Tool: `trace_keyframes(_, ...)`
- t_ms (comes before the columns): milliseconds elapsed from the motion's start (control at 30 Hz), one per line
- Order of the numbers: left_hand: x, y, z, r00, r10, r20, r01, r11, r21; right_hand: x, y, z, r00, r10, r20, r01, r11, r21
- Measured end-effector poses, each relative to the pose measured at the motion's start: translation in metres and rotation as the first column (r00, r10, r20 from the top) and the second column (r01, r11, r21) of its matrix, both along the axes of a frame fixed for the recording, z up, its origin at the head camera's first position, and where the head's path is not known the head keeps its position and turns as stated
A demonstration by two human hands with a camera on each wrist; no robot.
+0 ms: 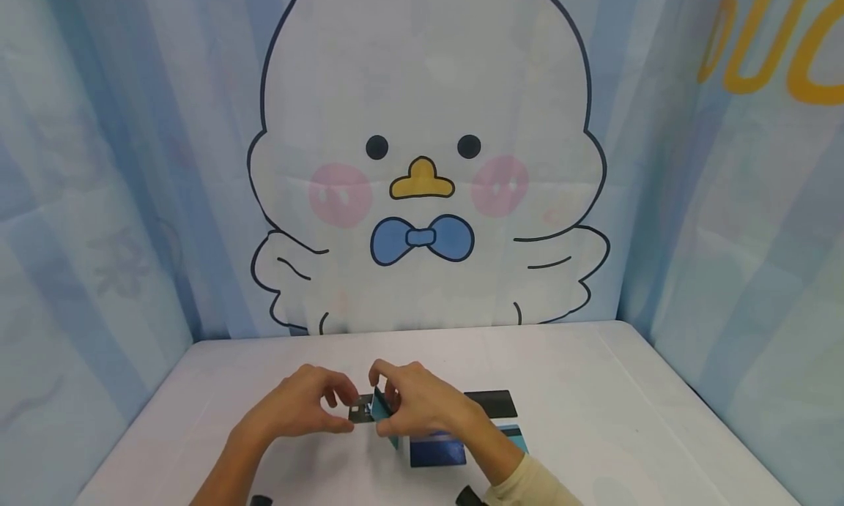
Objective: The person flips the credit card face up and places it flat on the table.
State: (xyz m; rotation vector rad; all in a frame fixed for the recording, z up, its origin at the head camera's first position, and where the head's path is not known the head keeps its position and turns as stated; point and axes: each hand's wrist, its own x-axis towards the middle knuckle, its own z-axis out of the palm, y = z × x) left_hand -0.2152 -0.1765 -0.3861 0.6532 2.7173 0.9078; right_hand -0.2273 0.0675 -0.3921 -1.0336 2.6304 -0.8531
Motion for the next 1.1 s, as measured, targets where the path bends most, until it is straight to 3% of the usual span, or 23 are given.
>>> trace_keyframes(133, -0.0001, -0.0003, 0.0008, 1.000, 0.004, 0.013, -0.004, 1.000, -0.003, -0.0013, 0.0010, -0.0005, 1.000, 0.011, 0.005, -0.011, 1.000, -0.024)
trace_keyframes(500, -0.0017, 0.0005, -0.0003, 1.000, -0.004, 0.009, 0.004, 1.000, -0.014, -0.0003, 0.0025, 0.0028, 0.998, -0.058, 0.012, 0.058, 0.998, -0.007)
trace_keyframes(867, -0.0017, 0.0039, -0.0004, 0.997, 0.021, 0.077, -0.019, 0.999, -0.028, 0.0008, 0.0031, 0.0039, 0.996, -0.085, 0.007, 0.085, 0.996, 0.018)
trace_keyframes(1100, -0.0013, 0.0029, -0.0024, 0.992, -0.005, 0.127, 0.008, 1.000, -0.023, 0.0010, 0.0010, 0.0050, 0.998, -0.064, -0.010, 0.064, 0.998, 0.007)
